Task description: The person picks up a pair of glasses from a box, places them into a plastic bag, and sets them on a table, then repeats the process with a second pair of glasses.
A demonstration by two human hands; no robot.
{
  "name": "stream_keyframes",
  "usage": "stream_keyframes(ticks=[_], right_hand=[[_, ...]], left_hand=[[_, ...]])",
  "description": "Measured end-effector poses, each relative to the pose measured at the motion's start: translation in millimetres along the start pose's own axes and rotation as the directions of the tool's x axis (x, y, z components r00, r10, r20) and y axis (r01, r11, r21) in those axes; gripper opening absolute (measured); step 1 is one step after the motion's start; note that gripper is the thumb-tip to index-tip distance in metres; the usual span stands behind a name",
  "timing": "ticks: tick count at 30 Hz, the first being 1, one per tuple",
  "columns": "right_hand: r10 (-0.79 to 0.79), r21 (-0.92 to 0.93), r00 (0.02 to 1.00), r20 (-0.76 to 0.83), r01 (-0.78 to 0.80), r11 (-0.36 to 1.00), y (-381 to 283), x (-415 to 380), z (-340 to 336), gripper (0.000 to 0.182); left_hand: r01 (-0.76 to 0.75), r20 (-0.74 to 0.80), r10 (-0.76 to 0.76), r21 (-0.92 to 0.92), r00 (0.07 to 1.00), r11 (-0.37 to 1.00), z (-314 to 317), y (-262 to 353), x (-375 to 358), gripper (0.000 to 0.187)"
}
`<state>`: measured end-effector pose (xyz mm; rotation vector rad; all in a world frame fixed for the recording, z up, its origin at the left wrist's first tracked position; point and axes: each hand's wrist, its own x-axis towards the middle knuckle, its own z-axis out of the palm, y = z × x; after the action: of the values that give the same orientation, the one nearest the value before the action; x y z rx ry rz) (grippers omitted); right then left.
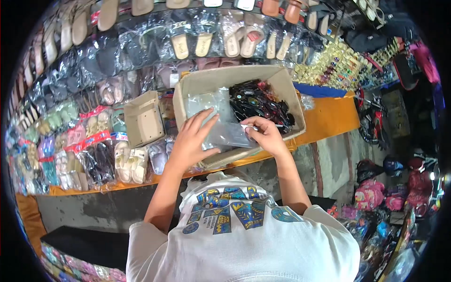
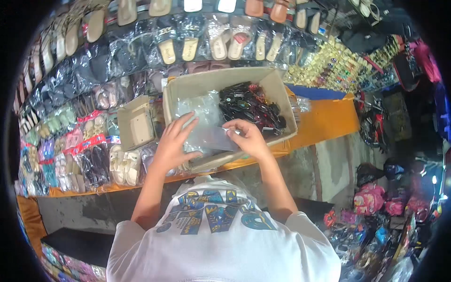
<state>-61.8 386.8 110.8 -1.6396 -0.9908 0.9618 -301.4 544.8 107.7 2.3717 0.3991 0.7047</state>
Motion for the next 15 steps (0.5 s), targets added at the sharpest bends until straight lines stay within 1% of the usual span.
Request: stream_keyframes(ticks=[2,4,5,6,8,10,12,13,15], right_hand=[[-0.02,-0.008,1.0,-0.014,0.02,1.0,-7,-8,-2,0.02],[-0.035,0.037,0.999,-0.038,0.036,0.999,-13,-12,-6,0.019],[-0.06,0.035,0.997,-0.038,0.061,0.998,-9,-12,-12,0.02],[-0.069,0.044,0.997,-0.039,0.07,0.997,-3,-10,-18,0.02],[-0.029,0.053,1.0,0.0,0.029,0.998,10,-5,-32,0.02],[-0.034,0.107,0.999,0.01,0.033,0.994,21,0,-42,0.021],[-0.127,0.094,0.992,0.017,0.124,0.988,26,3,-56,0.022],[-0.097,0.085,0.995,0.039,0.093,0.992,32,4,-66,0.022],[-0.098,0.108,0.993,0.062,0.091,0.99,36,6,-82,0.021]], left_hand=[[-0.052,0.016,0.052,0.016,0.999,0.998,9,4,11,0.085],[-0.072,0.129,0.062,0.073,0.99,0.995,17,3,20,0.083],[-0.09,0.09,0.082,0.082,0.993,0.993,21,6,23,0.08],[-0.093,0.094,0.085,0.094,0.992,0.991,26,7,26,0.08],[-0.07,0.063,0.063,0.102,0.996,0.992,37,8,29,0.075],[-0.051,0.062,0.045,0.098,0.997,0.994,41,21,36,0.074],[-0.03,0.059,0.025,0.096,0.998,0.995,49,32,43,0.074],[-0.002,0.05,-0.002,0.091,0.999,0.996,55,35,46,0.075],[0.03,0.017,-0.031,0.081,0.999,0.996,70,41,54,0.076]])
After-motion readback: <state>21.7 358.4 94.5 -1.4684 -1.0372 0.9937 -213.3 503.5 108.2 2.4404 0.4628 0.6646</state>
